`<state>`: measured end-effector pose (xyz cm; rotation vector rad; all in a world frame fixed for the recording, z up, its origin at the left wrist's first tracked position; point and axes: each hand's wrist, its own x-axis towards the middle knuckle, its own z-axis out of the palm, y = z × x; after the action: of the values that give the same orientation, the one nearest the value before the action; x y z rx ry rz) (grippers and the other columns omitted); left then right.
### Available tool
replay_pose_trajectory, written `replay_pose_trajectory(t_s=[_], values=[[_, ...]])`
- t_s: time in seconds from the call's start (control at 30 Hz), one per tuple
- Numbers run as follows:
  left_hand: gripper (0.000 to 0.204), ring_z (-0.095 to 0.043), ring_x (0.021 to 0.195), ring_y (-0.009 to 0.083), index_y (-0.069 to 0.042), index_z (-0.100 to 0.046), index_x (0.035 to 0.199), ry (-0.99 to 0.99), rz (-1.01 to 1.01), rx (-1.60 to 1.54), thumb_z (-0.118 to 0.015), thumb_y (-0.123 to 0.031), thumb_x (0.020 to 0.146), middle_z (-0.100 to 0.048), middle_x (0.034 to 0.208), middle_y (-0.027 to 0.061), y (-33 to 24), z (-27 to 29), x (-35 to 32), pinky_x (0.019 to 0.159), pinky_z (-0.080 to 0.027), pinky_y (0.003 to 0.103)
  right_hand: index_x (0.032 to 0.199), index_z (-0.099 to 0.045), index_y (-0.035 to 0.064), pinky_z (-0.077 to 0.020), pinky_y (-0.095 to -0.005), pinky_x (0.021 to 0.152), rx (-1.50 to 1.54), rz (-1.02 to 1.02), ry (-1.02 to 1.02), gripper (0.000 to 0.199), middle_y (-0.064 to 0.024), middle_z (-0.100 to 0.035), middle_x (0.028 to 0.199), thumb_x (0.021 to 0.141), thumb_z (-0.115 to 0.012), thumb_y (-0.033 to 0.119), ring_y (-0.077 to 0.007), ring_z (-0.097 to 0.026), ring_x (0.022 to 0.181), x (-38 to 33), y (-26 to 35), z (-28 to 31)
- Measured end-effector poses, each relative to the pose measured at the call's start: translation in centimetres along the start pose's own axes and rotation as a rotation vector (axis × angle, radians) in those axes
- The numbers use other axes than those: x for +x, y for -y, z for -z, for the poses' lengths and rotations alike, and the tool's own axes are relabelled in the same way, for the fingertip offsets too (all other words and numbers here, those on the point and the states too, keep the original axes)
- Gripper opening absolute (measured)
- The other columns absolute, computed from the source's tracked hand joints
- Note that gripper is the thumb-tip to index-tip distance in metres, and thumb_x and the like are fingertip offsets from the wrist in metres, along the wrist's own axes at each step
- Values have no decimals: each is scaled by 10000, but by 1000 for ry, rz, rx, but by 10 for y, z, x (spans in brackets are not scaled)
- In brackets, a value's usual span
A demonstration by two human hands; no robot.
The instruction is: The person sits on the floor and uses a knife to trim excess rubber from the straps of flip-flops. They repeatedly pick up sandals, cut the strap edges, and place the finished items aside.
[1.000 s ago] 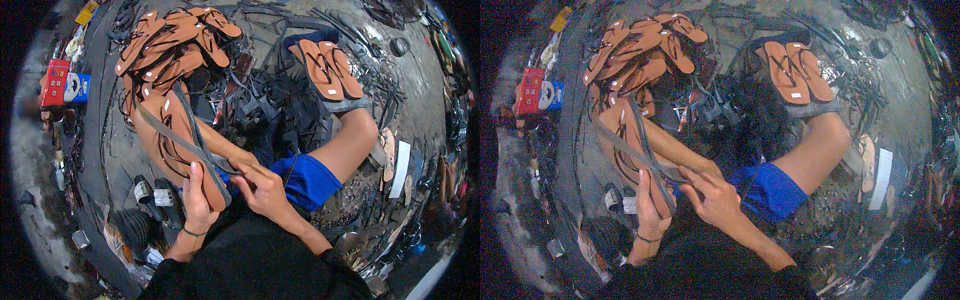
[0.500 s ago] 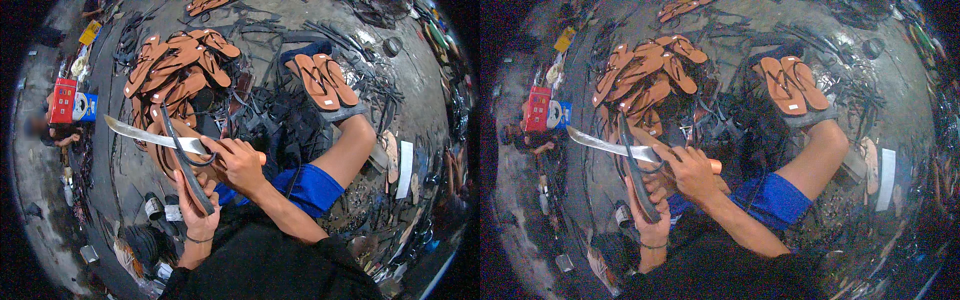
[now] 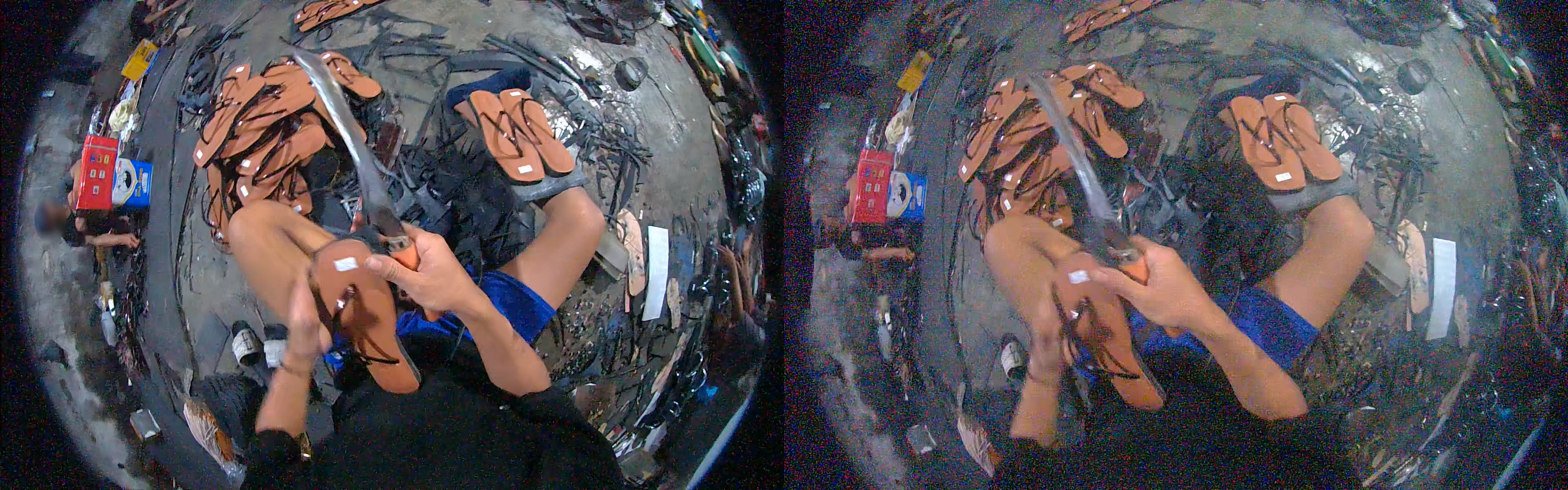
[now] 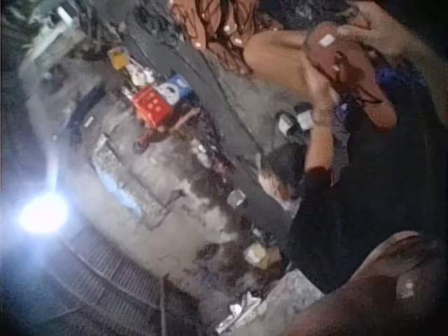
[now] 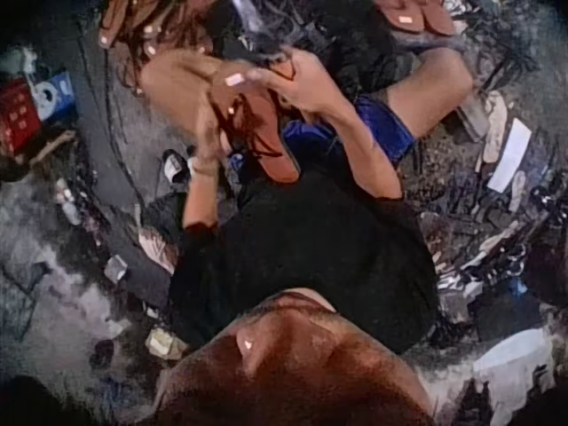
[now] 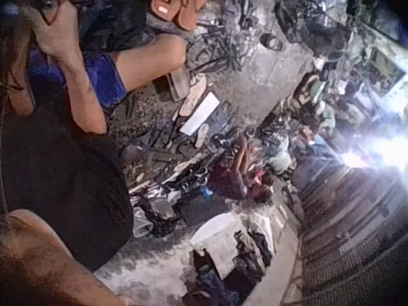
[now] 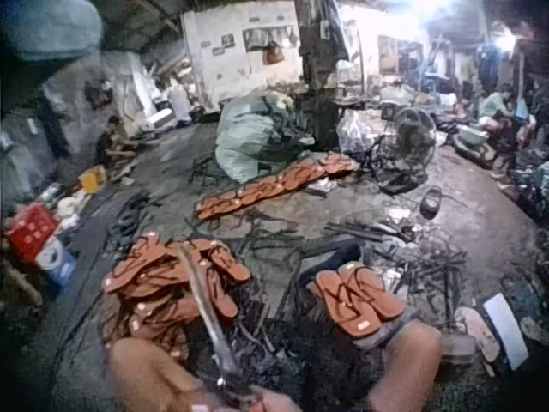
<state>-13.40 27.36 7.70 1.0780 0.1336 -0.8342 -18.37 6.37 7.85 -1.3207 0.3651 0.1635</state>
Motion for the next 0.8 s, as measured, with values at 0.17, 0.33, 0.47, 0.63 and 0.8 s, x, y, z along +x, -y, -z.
replay_pose_trajectory(t_s=[0.17, 0.33, 0.47, 0.63, 0.8], values=[[301, -622, 835, 97, -31, -565, 1088, -336, -287, 418, -557, -303, 959, -644, 960, 29, -62, -27, 16, 725, -509, 218, 1172, -598, 4, -506, -319, 791, -216, 508, -384, 301, -158, -656, 1025, 887, -604, 100, -239, -650, 884, -35, -7, -4], [424, -635, 958, 217, -95, -511, 1239, -306, -54, 109, -491, -416, 963, -631, 1100, 83, -80, -6, 5, 838, -542, 369, 1046, -682, 51, -496, -313, 562, -457, 328, -187, 331, -111, -670, 805, 739, -768, 141, -201, -598, 598, -111, -50, 4], [407, -628, 1006, 227, -94, -507, 1241, -280, 1, 9, -492, -394, 967, -623, 1094, 66, -69, -7, 4, 864, -540, 359, 1053, -679, 39, -524, -313, 600, -404, 366, -218, 354, -117, -689, 859, 731, -777, 149, -226, -657, 690, -126, -67, -7], [393, -627, 945, 186, -36, -505, 1201, -287, -148, 270, -577, -315, 934, -618, 1067, 70, -58, -10, -2, 823, -528, 322, 1057, -678, 37, -543, -326, 629, -522, 426, -321, 346, -117, -691, 877, 739, -768, 139, -235, -665, 716, -108, -46, -8], [474, -620, 917, 165, -9, -485, 1209, -251, -169, 395, -660, -300, 877, -613, 1045, 82, -56, -24, 3, 807, -518, 303, 1044, -671, 33, -530, -330, 581, -471, 440, -341, 288, -133, -674, 858, 784, -735, 138, -250, -652, 666, -72, -8, -6]])
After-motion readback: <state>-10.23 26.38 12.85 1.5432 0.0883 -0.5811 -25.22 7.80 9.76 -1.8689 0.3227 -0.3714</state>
